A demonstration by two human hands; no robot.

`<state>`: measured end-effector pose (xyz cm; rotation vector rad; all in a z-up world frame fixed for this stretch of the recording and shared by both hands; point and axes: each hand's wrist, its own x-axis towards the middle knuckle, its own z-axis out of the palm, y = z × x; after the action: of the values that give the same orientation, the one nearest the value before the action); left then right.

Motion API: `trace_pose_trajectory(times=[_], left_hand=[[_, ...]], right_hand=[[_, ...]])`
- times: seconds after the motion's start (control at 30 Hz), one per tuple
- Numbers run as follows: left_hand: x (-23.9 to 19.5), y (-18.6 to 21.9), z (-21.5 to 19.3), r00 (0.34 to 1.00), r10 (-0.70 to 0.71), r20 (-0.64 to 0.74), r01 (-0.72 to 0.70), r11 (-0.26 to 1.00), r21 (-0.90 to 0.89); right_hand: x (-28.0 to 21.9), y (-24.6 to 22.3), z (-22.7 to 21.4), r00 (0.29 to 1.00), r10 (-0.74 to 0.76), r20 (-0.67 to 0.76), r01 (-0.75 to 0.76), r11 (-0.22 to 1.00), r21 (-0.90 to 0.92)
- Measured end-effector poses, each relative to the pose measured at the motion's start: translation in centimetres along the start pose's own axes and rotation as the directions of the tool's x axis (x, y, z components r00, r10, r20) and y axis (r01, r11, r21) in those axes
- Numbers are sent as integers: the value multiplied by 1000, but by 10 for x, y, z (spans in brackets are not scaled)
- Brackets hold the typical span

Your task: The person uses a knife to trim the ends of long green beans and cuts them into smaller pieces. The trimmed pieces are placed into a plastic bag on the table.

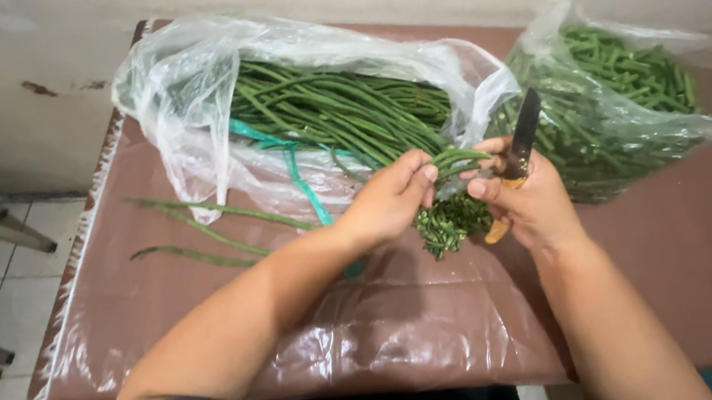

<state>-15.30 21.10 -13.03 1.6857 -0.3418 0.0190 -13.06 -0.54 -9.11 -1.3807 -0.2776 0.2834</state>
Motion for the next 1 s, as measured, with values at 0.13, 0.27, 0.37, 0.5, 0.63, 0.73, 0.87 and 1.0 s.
trace_pose_trajectory(times=[0.13,0.27,0.37,0.5,0.63,0.73,0.87,1.0], left_hand=[[-7,-2,8,1000,26,5,-26,999,-35],[-12,2,11,999,15,-41,-17,999,-47],[-10,6,13,997,31,-64,-35,997,-68],[-12,7,12,994,59,-88,-62,998,-32],[-13,8,12,997,44,-60,-44,999,7],[-13,8,12,1000,-20,-18,20,1000,-8],[-13,10,10,996,-73,52,75,997,-29],[-18,12,10,997,53,47,-53,999,-5]], right_hand=[[-4,13,7,998,-44,-53,44,999,1],[-4,24,6,990,-90,-113,87,996,-26],[-4,24,8,982,-89,-166,90,996,-1],[-6,20,14,971,-149,-189,150,989,-8],[-6,16,15,972,-162,-171,163,987,-12],[-8,16,14,973,-175,-150,167,984,-67],[-10,18,10,966,-219,-141,197,968,-153],[-11,21,10,960,-264,-91,244,951,-192]])
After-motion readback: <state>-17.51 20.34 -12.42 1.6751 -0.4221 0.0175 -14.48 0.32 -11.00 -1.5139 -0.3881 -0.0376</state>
